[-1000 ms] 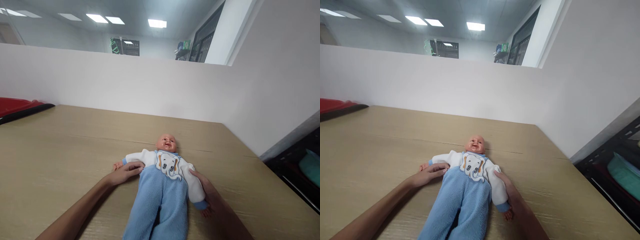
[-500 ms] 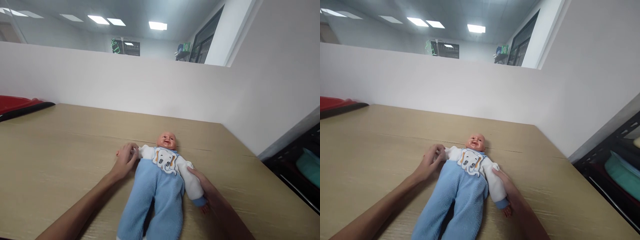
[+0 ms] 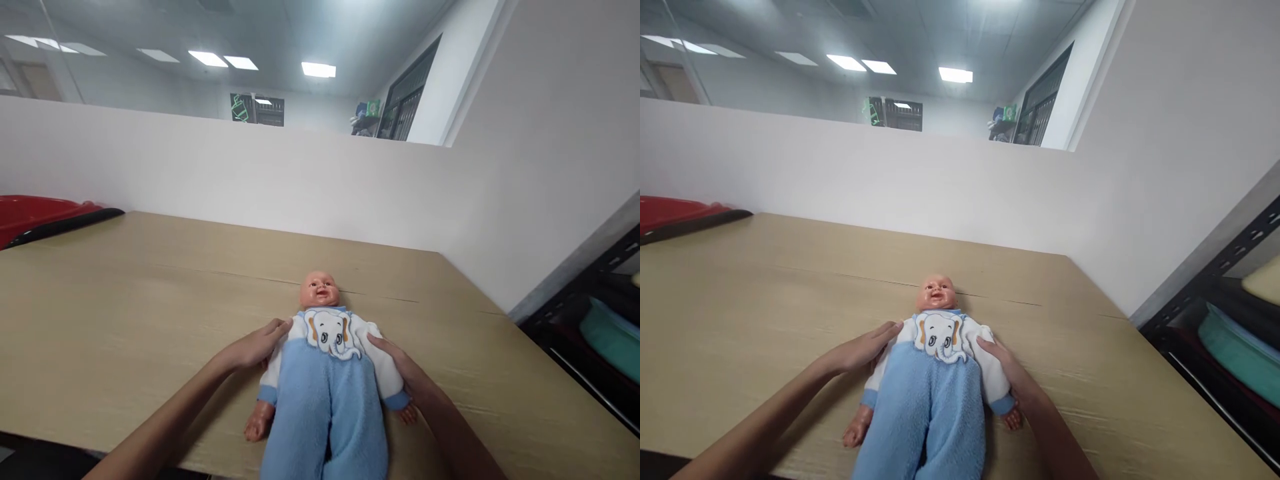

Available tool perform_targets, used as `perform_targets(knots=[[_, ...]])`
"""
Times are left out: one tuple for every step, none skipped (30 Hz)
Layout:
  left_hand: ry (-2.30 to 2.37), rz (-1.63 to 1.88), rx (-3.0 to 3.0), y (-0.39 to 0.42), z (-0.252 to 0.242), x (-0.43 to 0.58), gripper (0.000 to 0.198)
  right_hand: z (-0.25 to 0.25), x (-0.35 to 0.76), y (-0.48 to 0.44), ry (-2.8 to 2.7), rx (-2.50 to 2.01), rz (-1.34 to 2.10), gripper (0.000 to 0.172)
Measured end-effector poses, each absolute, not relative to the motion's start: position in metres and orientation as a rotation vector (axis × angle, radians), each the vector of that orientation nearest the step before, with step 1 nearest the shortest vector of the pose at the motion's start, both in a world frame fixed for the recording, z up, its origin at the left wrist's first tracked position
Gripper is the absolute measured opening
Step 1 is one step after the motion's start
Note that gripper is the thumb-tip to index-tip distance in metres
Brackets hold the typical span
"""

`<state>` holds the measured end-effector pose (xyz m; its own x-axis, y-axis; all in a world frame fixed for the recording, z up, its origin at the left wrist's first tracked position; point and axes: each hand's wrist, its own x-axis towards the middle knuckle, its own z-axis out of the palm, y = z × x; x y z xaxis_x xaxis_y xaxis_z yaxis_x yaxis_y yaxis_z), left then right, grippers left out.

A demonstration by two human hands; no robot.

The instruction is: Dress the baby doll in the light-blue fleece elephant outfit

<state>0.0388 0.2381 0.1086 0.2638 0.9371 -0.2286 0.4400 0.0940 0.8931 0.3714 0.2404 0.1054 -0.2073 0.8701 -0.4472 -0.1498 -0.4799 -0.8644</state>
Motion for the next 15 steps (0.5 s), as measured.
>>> perform_targets(knots=[[1.359,0.605,1.537,0.23,0.111,0.04,0.075,0.106,0.37,0.239,-0.901,-1.308,1.815,0.05],[1.379,0.588,1.564,0.222,0.115,0.042,0.073,0.107,0.368,0.237,-0.901,-1.308,1.848,0.048],[1.391,0.576,1.591,0.213,0.12,0.043,0.071,0.108,0.367,0.235,-0.903,-1.307,1.873,0.047],[1.398,0.588,1.61,0.202,0.124,0.044,0.068,0.109,0.366,0.231,-0.907,-1.302,1.891,0.047],[1.398,0.604,1.618,0.191,0.128,0.045,0.065,0.111,0.365,0.227,-0.921,-1.285,1.901,0.048],[1.392,0.622,1.616,0.179,0.131,0.046,0.063,0.113,0.365,0.222,-0.951,-1.255,1.897,0.048],[1.385,0.642,1.602,0.166,0.132,0.048,0.062,0.115,0.366,0.216,-0.996,-1.223,1.876,0.049],[1.382,0.658,1.579,0.153,0.132,0.051,0.061,0.118,0.367,0.209,-1.052,-1.195,1.845,0.05],[1.382,0.673,1.554,0.139,0.13,0.053,0.062,0.122,0.368,0.201,-1.118,-1.178,1.802,0.052],[1.383,0.684,1.532,0.125,0.126,0.056,0.063,0.126,0.37,0.192,-1.186,-1.176,1.741,0.054],[1.385,0.7,1.516,0.111,0.122,0.058,0.063,0.13,0.373,0.182,-1.259,-1.183,1.668,0.056],[1.379,0.715,1.509,0.097,0.117,0.06,0.063,0.135,0.375,0.171,-1.335,-1.197,1.59,0.059],[1.373,0.726,1.507,0.083,0.112,0.061,0.063,0.14,0.377,0.159,-1.414,-1.209,1.507,0.061],[1.374,0.739,1.503,0.069,0.107,0.061,0.063,0.144,0.378,0.147,-1.493,-1.217,1.423,0.062],[1.381,0.741,1.499,0.056,0.101,0.059,0.063,0.145,0.379,0.134,-1.573,-1.223,1.348,0.063]])
